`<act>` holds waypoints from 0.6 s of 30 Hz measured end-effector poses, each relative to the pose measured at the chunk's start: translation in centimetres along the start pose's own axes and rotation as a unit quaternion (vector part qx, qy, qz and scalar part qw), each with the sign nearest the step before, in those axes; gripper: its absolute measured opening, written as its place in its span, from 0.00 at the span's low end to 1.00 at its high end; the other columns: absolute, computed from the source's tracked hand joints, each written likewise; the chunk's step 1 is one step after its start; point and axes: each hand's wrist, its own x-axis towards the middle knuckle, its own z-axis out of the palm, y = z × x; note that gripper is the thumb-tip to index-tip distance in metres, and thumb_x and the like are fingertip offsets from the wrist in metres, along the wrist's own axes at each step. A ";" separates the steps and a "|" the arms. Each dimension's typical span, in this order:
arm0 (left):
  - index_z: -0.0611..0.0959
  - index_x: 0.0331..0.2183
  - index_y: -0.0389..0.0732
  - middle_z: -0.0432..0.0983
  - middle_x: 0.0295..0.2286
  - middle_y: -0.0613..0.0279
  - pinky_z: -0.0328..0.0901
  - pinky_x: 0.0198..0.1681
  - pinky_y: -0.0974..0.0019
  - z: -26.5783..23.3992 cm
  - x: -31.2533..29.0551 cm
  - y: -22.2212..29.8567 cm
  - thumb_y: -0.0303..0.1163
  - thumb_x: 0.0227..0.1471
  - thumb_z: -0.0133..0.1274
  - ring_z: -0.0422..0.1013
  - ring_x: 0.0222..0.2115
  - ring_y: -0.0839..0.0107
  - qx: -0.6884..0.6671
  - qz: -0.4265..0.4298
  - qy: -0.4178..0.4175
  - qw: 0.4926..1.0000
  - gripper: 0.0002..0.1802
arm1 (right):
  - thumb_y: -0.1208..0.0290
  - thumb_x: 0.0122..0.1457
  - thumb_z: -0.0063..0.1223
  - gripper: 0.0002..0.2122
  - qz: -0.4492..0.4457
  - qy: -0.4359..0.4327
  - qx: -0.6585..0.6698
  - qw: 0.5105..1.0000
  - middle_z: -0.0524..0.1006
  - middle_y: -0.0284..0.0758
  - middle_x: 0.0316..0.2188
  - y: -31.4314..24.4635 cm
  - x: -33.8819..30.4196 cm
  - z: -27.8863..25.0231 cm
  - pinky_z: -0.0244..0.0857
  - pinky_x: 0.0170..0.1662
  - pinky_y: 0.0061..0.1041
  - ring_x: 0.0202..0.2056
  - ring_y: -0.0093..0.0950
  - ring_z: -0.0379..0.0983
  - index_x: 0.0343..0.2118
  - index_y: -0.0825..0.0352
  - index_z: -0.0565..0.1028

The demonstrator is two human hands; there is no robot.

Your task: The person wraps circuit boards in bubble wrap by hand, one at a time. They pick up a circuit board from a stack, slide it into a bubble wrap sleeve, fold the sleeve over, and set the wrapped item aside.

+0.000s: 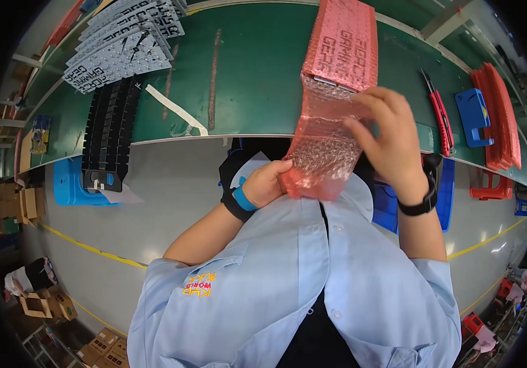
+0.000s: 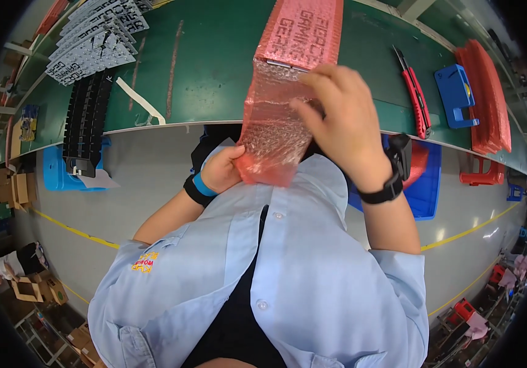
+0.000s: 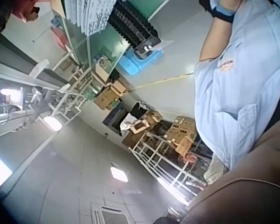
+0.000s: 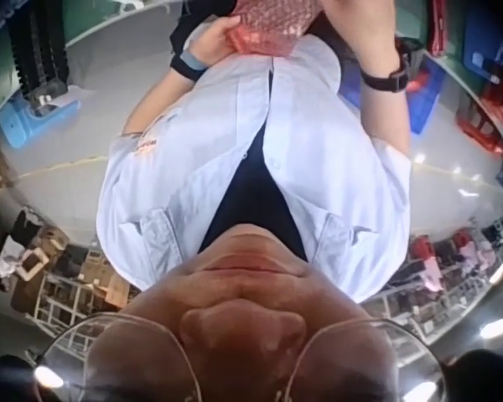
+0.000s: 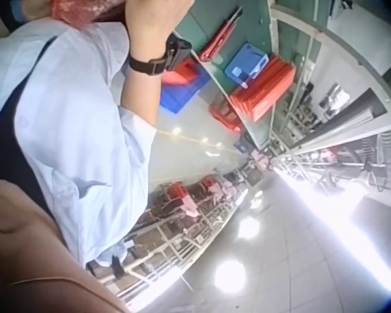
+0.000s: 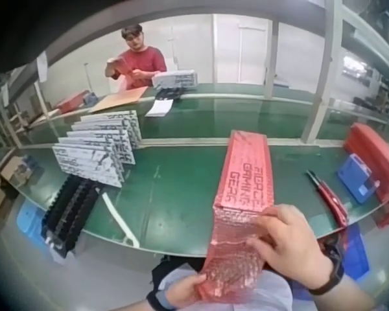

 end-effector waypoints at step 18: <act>0.78 0.45 0.33 0.77 0.38 0.68 0.66 0.43 0.72 -4.0 -0.7 -1.2 0.36 0.64 0.45 0.70 0.39 0.81 0.251 0.156 -0.009 0.955 0.17 | 0.64 0.54 0.61 0.17 -0.209 -0.015 0.101 0.972 0.76 0.40 0.35 -9.8 20.8 10.6 0.69 0.40 0.34 0.36 0.39 0.74 0.44 0.67 0.75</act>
